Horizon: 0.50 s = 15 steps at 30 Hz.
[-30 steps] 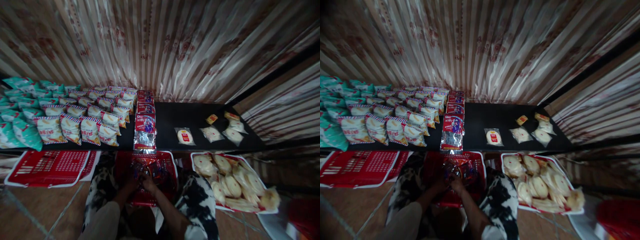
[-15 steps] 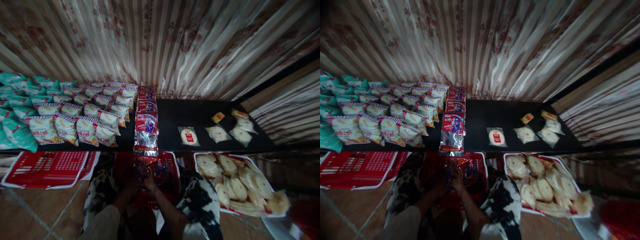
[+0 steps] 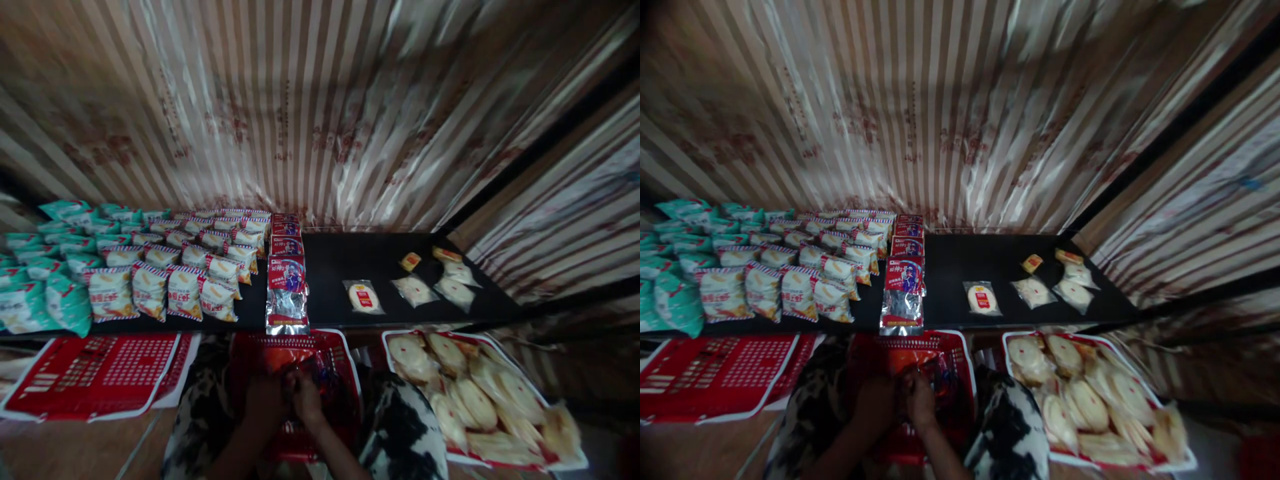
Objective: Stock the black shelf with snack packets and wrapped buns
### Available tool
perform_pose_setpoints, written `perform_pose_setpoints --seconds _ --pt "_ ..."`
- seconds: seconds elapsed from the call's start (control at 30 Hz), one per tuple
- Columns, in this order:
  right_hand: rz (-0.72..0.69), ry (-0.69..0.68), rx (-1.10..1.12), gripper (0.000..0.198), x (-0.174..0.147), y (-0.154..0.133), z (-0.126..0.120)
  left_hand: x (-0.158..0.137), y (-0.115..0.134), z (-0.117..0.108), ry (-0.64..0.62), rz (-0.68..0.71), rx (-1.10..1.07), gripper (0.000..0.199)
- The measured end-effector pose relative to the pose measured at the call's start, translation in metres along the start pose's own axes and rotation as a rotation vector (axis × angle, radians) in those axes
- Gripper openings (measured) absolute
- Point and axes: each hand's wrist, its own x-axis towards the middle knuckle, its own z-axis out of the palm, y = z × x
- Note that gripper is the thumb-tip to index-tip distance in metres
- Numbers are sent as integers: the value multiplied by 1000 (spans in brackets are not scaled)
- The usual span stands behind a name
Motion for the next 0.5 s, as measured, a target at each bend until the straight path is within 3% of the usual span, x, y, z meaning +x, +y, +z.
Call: perform_pose_setpoints --seconds 0.1,0.2,0.37,0.5 --pt "-107 25 -150 18 -15 -7 -24 -15 7 -19 43 87 39 34" --pt "-283 -53 -235 20 -30 -17 -49 -33 11 -38 20 174 45 35" --pt "-313 -305 -93 16 -54 -34 -82 -62 20 -77 72 371 42 25" --pt "-326 -310 78 15 -71 -55 -100 -78 36 -117 167 442 107 25"
